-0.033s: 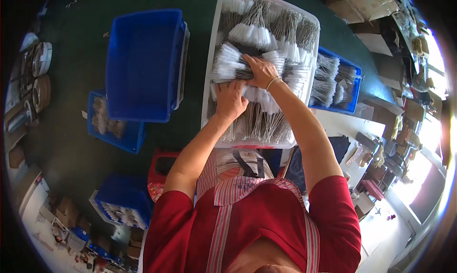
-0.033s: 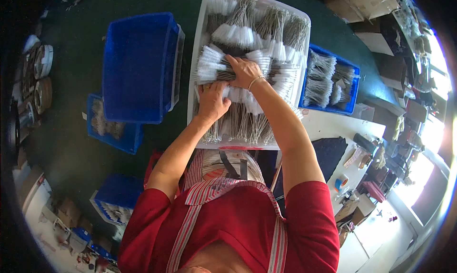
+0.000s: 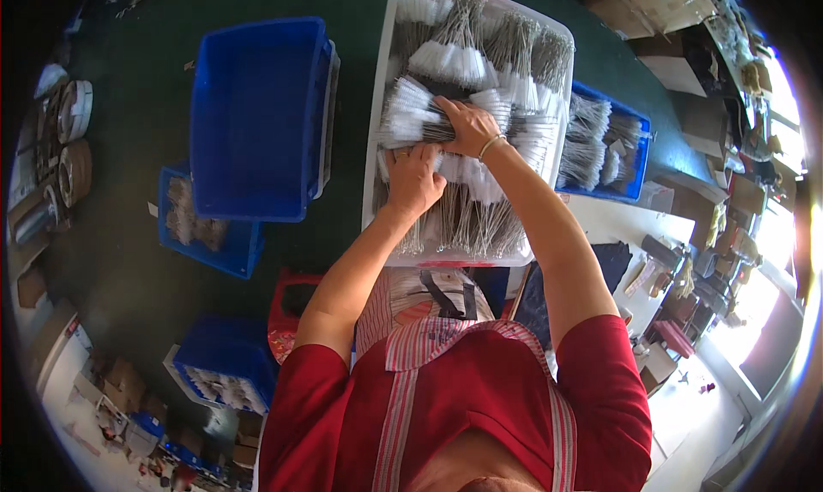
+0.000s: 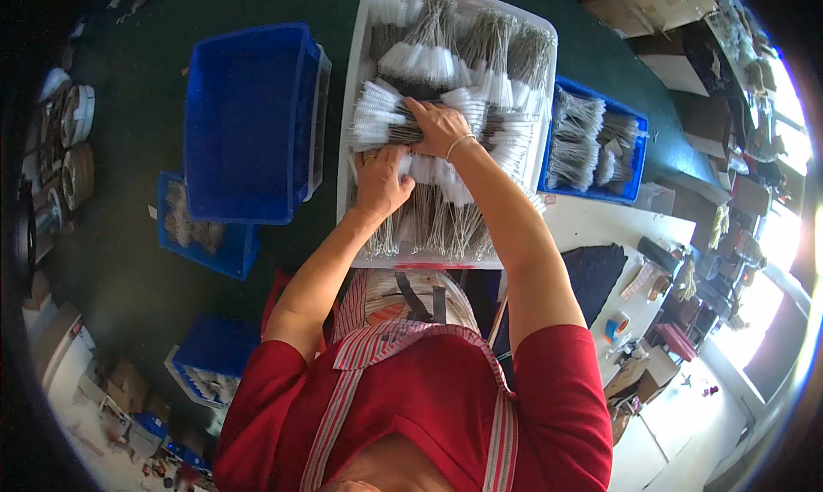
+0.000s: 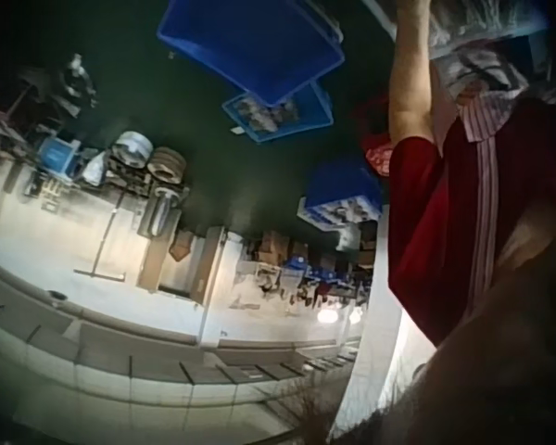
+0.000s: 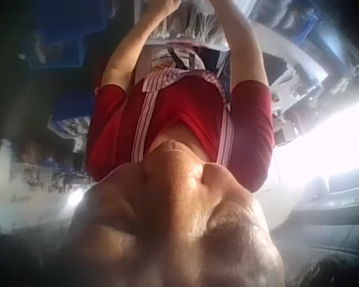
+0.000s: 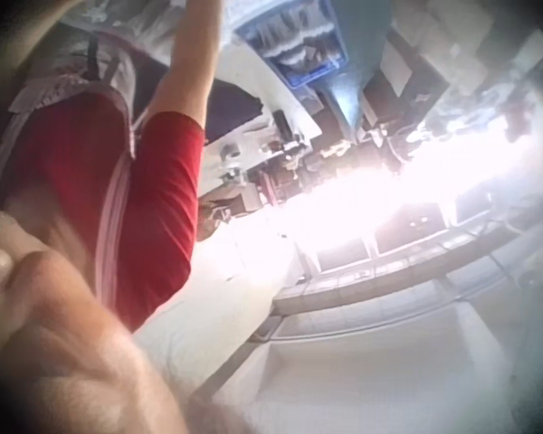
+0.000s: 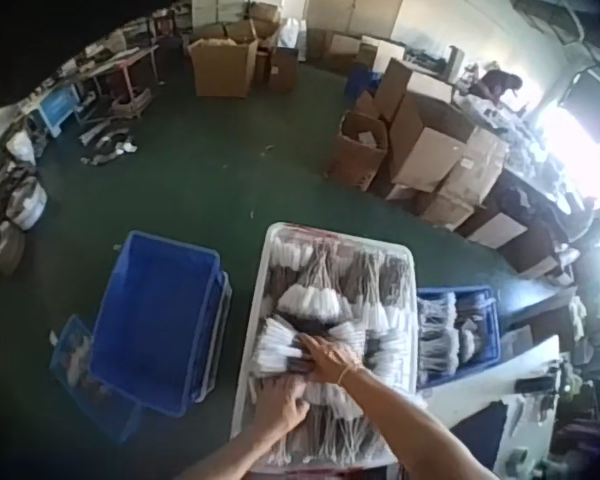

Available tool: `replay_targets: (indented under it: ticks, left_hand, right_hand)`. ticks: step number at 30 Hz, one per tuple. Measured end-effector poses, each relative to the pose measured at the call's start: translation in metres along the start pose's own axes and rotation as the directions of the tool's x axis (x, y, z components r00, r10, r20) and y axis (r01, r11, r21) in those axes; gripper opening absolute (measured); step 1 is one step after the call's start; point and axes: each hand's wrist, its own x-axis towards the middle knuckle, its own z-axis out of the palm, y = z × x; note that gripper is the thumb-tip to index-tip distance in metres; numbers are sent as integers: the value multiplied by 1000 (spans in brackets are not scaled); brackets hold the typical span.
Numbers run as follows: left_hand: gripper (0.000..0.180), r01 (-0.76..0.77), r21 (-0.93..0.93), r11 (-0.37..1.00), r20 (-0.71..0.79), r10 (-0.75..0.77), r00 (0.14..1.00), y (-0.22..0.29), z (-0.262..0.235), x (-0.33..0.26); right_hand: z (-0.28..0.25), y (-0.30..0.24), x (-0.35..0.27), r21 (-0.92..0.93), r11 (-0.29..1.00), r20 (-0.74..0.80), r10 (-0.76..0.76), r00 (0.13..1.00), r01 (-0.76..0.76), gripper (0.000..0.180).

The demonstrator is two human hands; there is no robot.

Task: The recorder is sorting and bundling white plastic tubes or rods in an industrial setting.

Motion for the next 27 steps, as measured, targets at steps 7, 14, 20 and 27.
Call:
replay_targets:
  ticks: [7, 14, 20, 27]
  left_hand:
    - [43, -8, 22, 1000, 38, 7, 999, -5, -1, 4]
    - [40, -26, 84, 996, -114, 35, 993, 9, -26, 15]
    - [53, -250, 306, 919, 147, 214, 966, -10, -30, 80]
    - [62, -241, 382, 893, 379, 86, 921, -40, -14, 87]
  right_hand:
    - [4, 19, 21, 100, 988, 99, 104, 990, -114, 91]
    - [15, 15, 11, 93, 993, -5, 72, 997, -71, 93]
    - [12, 20, -3, -36, 992, -226, -122, 966, 117, 92]
    - [3, 32, -17, -130, 971, -243, -229, 943, 202, 77]
